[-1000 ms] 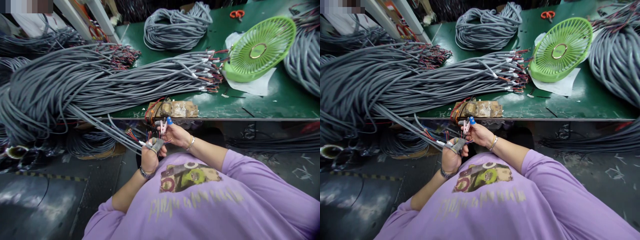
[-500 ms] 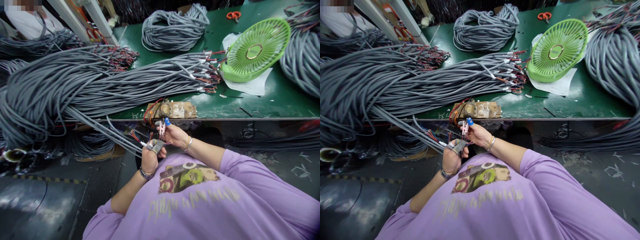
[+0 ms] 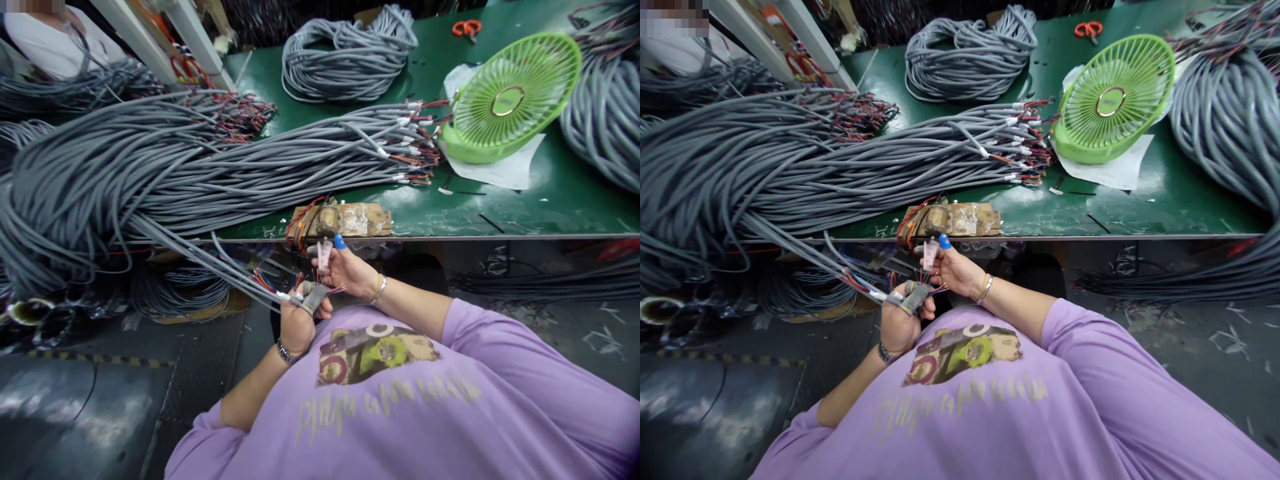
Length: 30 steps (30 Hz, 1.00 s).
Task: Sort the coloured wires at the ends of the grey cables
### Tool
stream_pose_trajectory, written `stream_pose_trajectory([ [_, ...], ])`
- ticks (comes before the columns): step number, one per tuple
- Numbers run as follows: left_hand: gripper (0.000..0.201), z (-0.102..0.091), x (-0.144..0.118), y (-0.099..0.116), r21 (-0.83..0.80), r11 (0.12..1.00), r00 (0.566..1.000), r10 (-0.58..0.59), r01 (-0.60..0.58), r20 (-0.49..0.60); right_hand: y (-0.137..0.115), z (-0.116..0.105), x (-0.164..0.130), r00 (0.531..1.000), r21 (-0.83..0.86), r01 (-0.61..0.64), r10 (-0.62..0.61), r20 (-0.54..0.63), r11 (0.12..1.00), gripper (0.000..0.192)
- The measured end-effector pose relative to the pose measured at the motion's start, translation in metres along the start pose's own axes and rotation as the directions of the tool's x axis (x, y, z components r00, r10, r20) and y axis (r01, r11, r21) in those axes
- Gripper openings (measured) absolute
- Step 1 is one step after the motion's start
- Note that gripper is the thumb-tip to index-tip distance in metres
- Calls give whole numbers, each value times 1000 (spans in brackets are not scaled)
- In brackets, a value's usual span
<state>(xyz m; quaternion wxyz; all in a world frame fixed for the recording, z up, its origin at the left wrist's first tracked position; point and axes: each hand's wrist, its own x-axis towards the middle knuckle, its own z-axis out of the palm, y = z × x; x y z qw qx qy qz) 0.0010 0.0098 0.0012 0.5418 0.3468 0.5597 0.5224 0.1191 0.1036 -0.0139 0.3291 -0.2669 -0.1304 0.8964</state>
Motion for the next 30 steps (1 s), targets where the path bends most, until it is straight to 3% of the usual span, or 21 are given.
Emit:
stream_pose_trajectory([
  [9, 23, -2, -2, -3, -30, 998, 998, 61, -62, -32, -6, 2, -8, 999, -68, 42, -43, -19, 997, 20],
  [14, 24, -1, 3, -8, 8, 995, 993, 104, -104, -51, -6, 3, -8, 997, -137, 68, -72, -24, 988, 36],
  [18, 24, -1, 6, -11, 16, 993, 991, 119, -118, -61, 0, 0, -3, 969, -261, 236, -246, -4, 936, 45],
  [21, 23, -1, 6, -13, 16, 991, 989, 131, -131, -65, 5, -5, 2, 908, -373, 374, -418, -41, 849, 50],
  [23, 23, -1, 6, -14, 26, 990, 989, 137, -136, -59, 6, -8, 5, 880, -419, 403, -471, -67, 813, 51],
  [25, 23, -1, 7, -15, 30, 990, 989, 141, -139, -47, 7, -9, 7, 901, -400, 376, -431, -54, 836, 54],
  [30, 23, 0, 9, -15, 17, 989, 988, 147, -146, -40, 4, -6, 10, 985, -163, 168, -173, -14, 972, 53],
])
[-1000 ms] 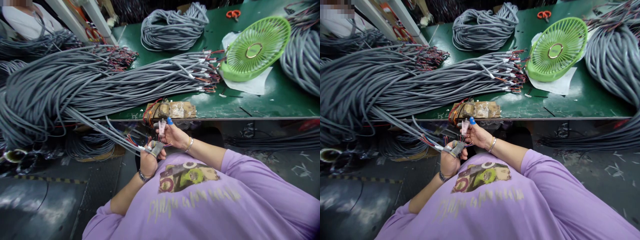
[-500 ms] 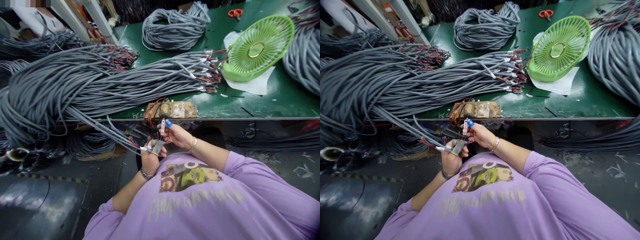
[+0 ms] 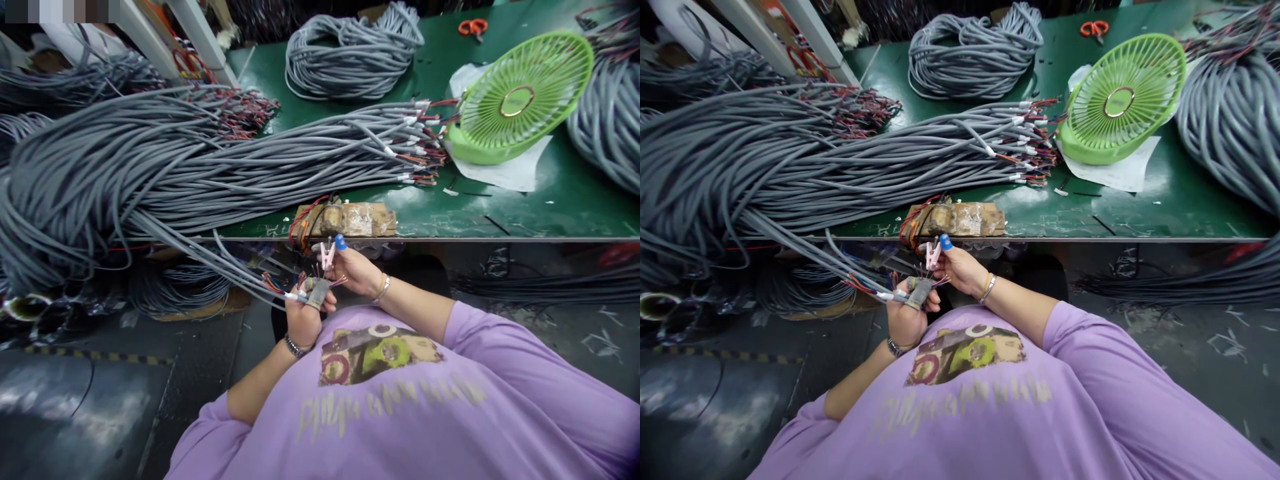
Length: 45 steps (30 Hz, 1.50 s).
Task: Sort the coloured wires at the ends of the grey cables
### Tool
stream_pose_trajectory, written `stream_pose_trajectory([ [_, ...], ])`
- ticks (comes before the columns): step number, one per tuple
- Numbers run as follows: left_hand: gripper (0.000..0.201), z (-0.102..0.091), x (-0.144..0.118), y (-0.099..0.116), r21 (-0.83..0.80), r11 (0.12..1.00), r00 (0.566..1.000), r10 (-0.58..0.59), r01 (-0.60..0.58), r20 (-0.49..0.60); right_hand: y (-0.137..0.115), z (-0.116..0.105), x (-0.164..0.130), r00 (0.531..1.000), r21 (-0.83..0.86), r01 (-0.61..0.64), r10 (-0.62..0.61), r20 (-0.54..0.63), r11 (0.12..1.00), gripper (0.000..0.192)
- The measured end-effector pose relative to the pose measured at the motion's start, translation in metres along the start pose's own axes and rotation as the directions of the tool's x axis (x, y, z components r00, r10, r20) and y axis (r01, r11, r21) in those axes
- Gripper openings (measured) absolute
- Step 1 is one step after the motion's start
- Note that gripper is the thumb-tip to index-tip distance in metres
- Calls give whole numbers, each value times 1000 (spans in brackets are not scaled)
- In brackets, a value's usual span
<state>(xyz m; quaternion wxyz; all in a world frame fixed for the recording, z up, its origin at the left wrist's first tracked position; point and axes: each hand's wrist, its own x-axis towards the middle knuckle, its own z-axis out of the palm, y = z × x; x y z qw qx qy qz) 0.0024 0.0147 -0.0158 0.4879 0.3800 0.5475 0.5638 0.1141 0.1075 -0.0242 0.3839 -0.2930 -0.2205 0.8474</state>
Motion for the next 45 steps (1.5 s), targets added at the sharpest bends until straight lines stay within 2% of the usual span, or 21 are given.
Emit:
stream_pose_trajectory([
  [4, 24, 0, 1, -2, 2, 1000, 1000, 0, 0, -17, -2, 3, 3, 999, 121, -39, 42, -22, 992, 45],
  [12, 24, -3, 1, -11, 23, 1000, 1000, -17, 17, -2, -1, 9, 3, 992, 203, -11, 35, -119, 979, 38],
  [20, 25, -3, -6, -2, -5, 1000, 1000, -11, 11, -10, -4, 7, -6, 992, 168, -124, 127, -5, 978, 51],
  [24, 24, -6, -10, 1, -7, 1000, 1000, 13, -14, -25, -9, 5, -8, 991, 113, -129, 125, 48, 985, 47],
  [27, 23, -6, -8, 3, -15, 999, 997, 34, -36, -68, -7, 2, -7, 999, 53, -42, 40, 36, 998, 36],
  [30, 22, -3, -5, 4, -13, 999, 995, 48, -49, -85, -4, -1, -7, 996, -32, 84, -84, 10, 996, 38],
  [32, 21, -1, -3, 4, -15, 998, 995, 53, -55, -89, -2, -4, -7, 980, -147, 182, -191, -51, 972, 42],
  [34, 22, 0, -1, 5, -19, 998, 994, 56, -58, -98, -1, -5, -8, 944, -277, 265, -307, -120, 924, 47],
  [36, 23, 1, -1, 5, -13, 998, 993, 52, -54, -105, -1, -5, -7, 930, -323, 285, -342, -136, 903, 49],
  [39, 24, 2, 0, 4, 16, 999, 994, 50, -49, -102, -2, -2, -5, 981, -183, 165, -181, -73, 969, 51],
  [41, 24, 2, 0, 2, 35, 998, 993, 51, -47, -102, -3, 2, -3, 998, -64, 56, -58, -39, 996, 49],
  [45, 22, 0, 0, 0, 44, 998, 993, 54, -50, -101, -4, 8, -2, 997, 81, 12, -6, -76, 997, 43],
])
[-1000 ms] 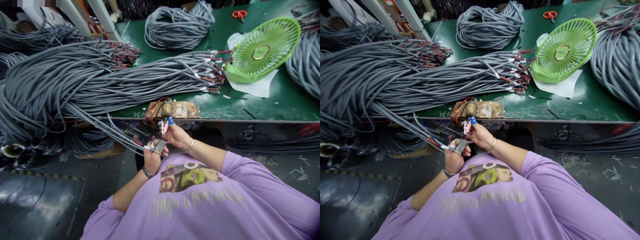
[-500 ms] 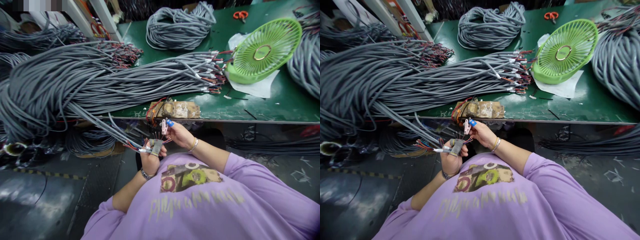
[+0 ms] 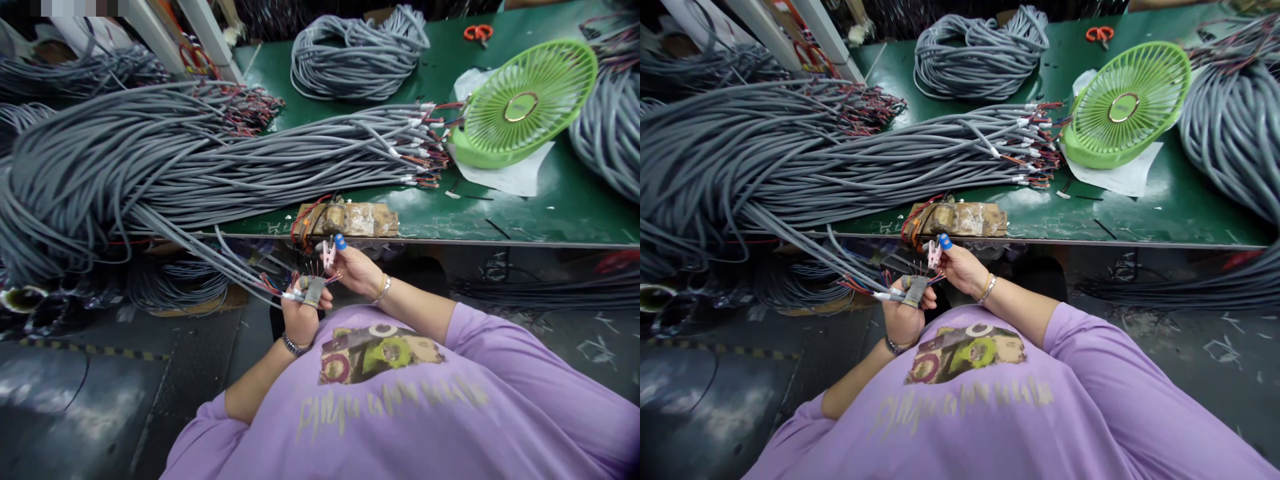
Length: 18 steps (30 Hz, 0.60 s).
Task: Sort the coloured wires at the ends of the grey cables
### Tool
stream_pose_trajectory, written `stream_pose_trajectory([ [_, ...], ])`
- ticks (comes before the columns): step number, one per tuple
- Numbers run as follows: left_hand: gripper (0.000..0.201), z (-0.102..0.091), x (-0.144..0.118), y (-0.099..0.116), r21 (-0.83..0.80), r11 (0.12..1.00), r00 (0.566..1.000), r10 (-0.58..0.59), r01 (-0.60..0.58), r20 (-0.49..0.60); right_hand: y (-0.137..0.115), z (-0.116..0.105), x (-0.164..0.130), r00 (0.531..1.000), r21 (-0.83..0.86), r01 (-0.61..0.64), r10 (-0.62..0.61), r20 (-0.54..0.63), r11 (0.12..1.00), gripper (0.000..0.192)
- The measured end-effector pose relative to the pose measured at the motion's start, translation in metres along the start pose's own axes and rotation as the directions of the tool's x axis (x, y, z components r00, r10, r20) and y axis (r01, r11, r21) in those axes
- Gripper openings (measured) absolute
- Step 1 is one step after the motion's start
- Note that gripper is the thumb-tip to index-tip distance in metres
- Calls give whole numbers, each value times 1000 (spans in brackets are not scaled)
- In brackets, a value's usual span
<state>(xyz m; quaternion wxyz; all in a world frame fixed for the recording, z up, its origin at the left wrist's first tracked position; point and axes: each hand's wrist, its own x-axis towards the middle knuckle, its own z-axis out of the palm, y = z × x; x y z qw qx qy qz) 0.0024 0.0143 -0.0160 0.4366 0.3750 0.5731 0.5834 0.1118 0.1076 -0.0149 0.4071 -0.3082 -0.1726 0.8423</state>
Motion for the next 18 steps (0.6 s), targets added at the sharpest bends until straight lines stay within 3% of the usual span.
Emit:
stream_pose_trajectory([
  [6, 23, -2, 0, -2, 27, 1000, 999, -16, 15, 46, 0, 5, 0, 998, 51, 12, -9, -60, 999, 40],
  [12, 22, -4, -1, -6, 22, 1000, 999, -14, 13, 37, 1, -3, -3, 998, 41, -66, 66, -6, 997, 44],
  [18, 24, -10, -7, -5, 22, 999, 997, -25, 23, 74, -6, -25, -12, 950, -221, -226, 265, 167, 949, 50],
])
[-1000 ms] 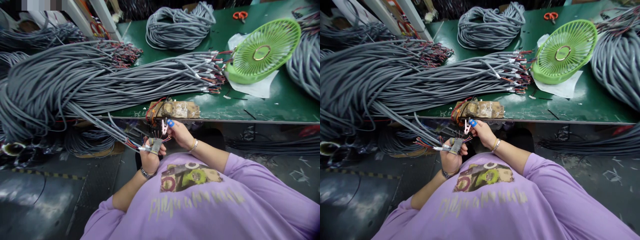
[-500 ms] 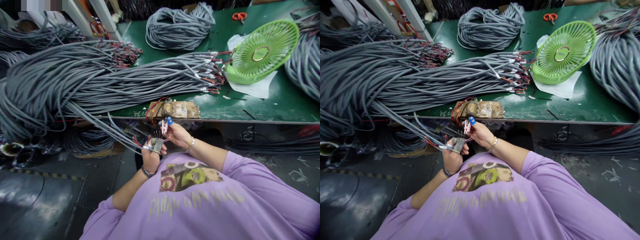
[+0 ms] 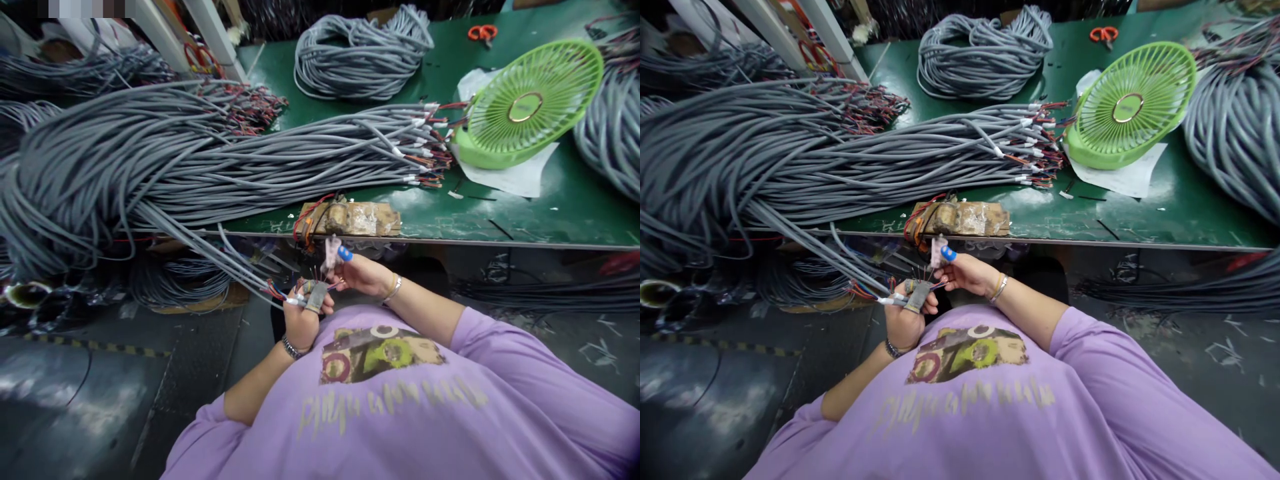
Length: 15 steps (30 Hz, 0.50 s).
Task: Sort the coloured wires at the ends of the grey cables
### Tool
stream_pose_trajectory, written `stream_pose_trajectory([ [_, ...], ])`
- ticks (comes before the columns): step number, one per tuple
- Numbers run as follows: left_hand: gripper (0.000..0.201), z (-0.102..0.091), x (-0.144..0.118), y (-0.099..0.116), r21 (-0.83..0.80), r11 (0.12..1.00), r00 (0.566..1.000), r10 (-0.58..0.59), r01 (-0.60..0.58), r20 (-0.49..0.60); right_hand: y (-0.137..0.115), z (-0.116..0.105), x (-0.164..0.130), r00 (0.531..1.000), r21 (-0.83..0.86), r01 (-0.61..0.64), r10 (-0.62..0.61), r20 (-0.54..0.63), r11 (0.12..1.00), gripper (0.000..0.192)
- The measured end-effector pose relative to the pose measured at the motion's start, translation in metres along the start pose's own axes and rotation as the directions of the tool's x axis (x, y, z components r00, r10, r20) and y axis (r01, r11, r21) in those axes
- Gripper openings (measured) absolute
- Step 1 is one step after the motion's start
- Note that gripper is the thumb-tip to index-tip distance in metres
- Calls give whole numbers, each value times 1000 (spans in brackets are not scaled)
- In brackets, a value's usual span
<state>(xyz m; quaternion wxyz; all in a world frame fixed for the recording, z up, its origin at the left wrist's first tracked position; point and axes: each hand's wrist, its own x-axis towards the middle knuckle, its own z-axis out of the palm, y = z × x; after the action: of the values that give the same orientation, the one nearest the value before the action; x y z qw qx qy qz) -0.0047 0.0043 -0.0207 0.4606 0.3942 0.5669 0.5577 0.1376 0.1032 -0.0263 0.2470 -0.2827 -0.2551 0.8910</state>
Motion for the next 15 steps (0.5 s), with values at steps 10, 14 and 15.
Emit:
stream_pose_trajectory([
  [10, 28, -5, 6, 13, 176, 978, 946, -157, 109, 285, -9, 4, -11, 987, -418, 153, -115, 114, 896, 31],
  [14, 28, -7, 15, 18, 285, 940, 845, -303, 189, 441, -7, 9, -12, 973, -579, 231, -196, 122, 782, 25],
  [15, 29, -7, 16, 18, 293, 932, 837, -328, 212, 437, -5, 9, -12, 969, -587, 245, -217, 119, 771, 26],
])
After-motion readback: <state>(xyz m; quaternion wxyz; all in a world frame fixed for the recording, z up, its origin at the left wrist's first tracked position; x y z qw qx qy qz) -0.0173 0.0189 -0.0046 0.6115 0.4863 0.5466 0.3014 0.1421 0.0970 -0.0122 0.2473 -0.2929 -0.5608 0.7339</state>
